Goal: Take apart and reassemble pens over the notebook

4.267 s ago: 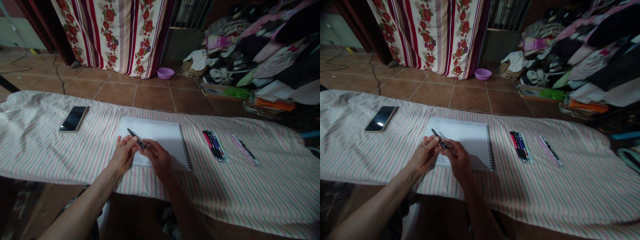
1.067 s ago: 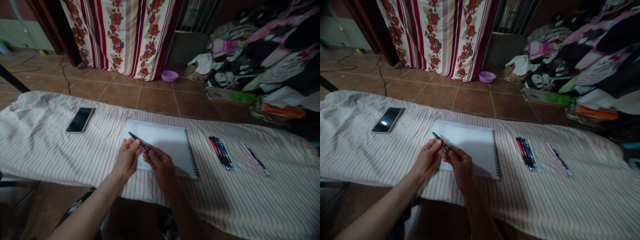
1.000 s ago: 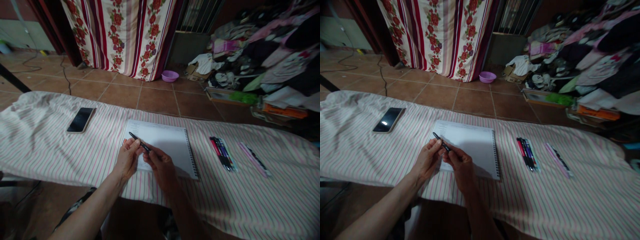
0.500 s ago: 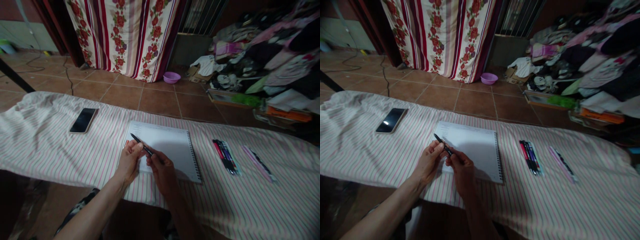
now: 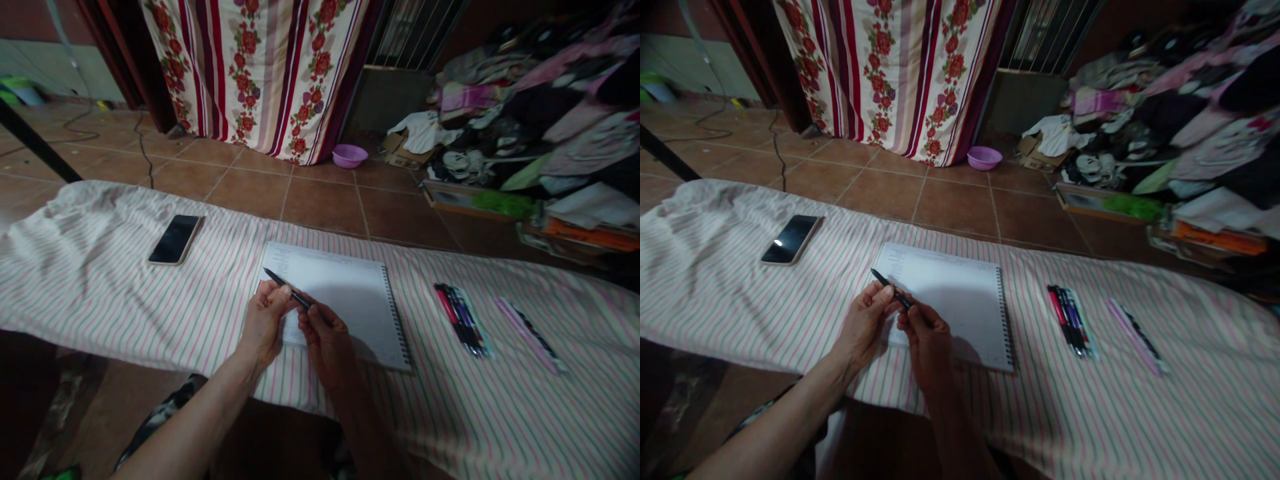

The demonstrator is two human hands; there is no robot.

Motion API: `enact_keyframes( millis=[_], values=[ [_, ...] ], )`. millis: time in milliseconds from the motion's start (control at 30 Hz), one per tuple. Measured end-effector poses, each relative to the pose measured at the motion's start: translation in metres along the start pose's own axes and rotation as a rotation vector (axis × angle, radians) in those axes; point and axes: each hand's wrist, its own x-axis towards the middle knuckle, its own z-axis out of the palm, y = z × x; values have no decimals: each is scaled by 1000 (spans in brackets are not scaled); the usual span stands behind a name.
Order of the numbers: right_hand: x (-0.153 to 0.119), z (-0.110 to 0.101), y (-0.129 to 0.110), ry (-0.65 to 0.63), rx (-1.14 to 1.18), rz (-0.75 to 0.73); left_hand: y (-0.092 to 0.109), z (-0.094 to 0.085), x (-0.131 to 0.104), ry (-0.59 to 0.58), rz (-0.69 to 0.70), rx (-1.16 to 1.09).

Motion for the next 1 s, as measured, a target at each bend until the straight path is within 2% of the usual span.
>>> enact_keyframes(
  millis=[233,433,667,767,833,900,1000],
  values=[
    [0,6,1,13,41,-1,4,-3,3,-10,-28,-32],
    [4,11,-1,10,81,1,5,-5,5,37,-32,-65],
    [14,2,3,2,108,-13,3,-2,1,-1,-27,-61],
    [19,-4,0,14,72,-61,-4,-2,-4,7,0,74],
    [21,-8,-4,48,55,-88,-9,-4,-9,23,79,311],
    [20,-10,-10,73,38,-98,-13,-8,-14,-21,231,618],
    [14,-8,-15,60,11,-62,-10,-14,-19,-143,652,1083]
  ],
)
